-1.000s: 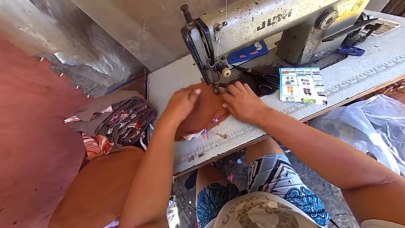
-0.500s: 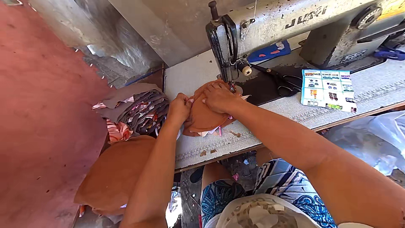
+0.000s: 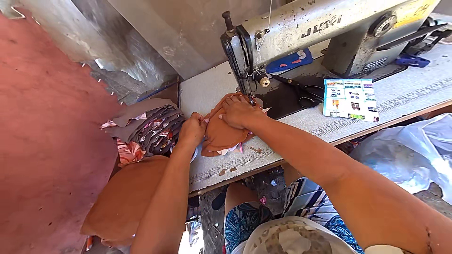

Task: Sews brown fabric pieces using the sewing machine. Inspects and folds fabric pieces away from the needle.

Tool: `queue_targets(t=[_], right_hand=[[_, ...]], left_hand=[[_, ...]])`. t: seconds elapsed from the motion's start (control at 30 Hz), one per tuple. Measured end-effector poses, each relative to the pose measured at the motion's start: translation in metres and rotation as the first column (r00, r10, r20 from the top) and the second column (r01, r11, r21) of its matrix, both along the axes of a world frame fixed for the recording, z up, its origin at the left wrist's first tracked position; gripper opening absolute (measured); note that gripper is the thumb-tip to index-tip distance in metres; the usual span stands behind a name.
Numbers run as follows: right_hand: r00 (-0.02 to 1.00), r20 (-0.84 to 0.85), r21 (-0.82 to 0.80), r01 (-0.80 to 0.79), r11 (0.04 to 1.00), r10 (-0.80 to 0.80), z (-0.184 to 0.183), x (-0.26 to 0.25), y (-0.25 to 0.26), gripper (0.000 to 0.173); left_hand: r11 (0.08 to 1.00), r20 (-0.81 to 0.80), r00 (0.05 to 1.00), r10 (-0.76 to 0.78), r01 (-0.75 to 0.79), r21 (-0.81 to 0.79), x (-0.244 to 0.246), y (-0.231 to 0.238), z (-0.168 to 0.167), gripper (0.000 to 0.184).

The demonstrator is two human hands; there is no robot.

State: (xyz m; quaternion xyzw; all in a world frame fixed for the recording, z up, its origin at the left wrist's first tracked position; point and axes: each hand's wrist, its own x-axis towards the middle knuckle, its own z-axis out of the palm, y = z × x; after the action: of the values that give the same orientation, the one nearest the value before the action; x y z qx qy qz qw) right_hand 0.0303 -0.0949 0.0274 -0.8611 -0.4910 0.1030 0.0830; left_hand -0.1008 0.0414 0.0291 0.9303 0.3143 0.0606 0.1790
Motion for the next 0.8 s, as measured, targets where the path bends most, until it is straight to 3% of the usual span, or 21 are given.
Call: queue_targets(t=[0.07,0.1,0.17,0.23,0.33,0.5,0.8], right_hand=[[0.999,0.031,0.102,-0.029,0.994,0.025,0.006,-0.019,-0.02,0.068],[0.997,0.061,0.143,-0.051,0.988,0.042,0.01,-0.034,-0.033,0.063],[0.99,0.118,0.171,-0.1,0.98,0.081,0.008,-0.058,-0.056,0.052],[0.983,0.151,0.12,-0.128,0.984,0.109,-0.003,-0.069,-0.07,0.049],[0.981,0.154,0.087,-0.135,0.987,0.12,-0.005,-0.067,-0.079,0.05],[0.982,0.129,0.087,-0.152,0.984,0.141,0.001,-0.057,-0.091,0.05],[0.97,0.229,0.23,-0.131,0.964,0.077,-0.006,-0.036,-0.116,0.04]], left_hand=[[0.984,0.097,0.988,-0.119,0.104,0.144,0.0,0.003,0.007,0.029],[0.953,0.176,0.95,-0.256,0.218,0.209,0.0,0.005,0.009,0.026],[0.829,0.267,0.793,-0.548,0.474,0.296,0.006,0.004,0.006,0.025],[0.722,0.236,0.683,-0.692,0.647,0.246,0.017,-0.007,-0.005,0.033],[0.699,0.179,0.676,-0.715,0.69,0.189,0.022,-0.013,-0.019,0.033],[0.695,0.099,0.701,-0.707,0.662,0.281,0.007,-0.03,-0.015,0.035],[0.745,0.043,0.765,-0.642,0.61,0.271,-0.001,-0.059,-0.006,0.036]])
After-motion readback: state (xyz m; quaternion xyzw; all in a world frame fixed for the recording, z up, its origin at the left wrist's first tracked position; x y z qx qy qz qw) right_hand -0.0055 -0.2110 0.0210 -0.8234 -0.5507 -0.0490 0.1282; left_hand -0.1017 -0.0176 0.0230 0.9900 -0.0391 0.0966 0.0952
